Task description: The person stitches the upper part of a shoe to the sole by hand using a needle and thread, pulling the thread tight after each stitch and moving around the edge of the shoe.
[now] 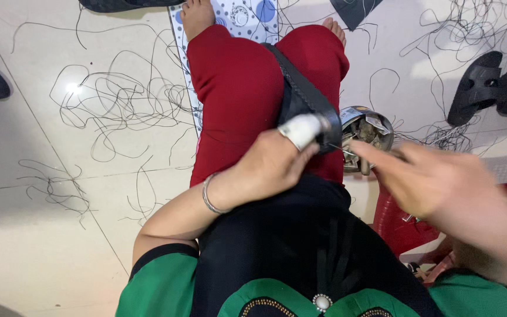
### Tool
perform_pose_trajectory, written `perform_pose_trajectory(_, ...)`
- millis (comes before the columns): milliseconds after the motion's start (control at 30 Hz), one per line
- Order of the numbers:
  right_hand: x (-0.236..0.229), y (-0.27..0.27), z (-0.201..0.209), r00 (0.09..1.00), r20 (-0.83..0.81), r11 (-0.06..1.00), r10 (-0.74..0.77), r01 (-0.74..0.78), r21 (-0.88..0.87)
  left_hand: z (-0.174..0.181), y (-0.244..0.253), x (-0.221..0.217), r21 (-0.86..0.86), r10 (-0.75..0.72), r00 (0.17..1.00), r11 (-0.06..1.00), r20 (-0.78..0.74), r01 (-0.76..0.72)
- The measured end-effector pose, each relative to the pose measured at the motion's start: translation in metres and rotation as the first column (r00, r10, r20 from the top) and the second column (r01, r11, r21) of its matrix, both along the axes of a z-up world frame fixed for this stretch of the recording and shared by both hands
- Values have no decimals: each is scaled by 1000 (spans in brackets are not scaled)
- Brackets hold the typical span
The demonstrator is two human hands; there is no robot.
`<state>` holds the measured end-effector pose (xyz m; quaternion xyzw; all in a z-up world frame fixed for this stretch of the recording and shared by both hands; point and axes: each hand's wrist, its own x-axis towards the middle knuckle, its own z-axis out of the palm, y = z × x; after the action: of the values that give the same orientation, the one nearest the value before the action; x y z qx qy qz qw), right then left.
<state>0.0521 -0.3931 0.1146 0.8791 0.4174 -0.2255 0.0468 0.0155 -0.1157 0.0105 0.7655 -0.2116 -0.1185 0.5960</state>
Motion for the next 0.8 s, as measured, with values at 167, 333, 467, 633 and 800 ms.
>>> perform_pose_trajectory(167,6,-23,4,765,-362,821,-533,571,-1,1,19,10,70,163,985,983,59,-167)
perform_pose_trajectory(333,-10,41,-28,403,-901,290,-163,892,346,2,8,3,93,152,987,985,-50,-147)
perform_pose_trajectory(467,-23,12,18,422,-890,214,173,866,452,16,27,1,-142,380,863,884,-334,-445)
perform_pose_trajectory(633,-31,33,-29,645,-658,371,-390,763,529,33,23,-3,-252,312,855,863,-414,-437)
perform_pose_trajectory(800,-40,34,-20,381,-924,74,-35,923,377,36,30,-11,-95,363,876,907,-319,-410)
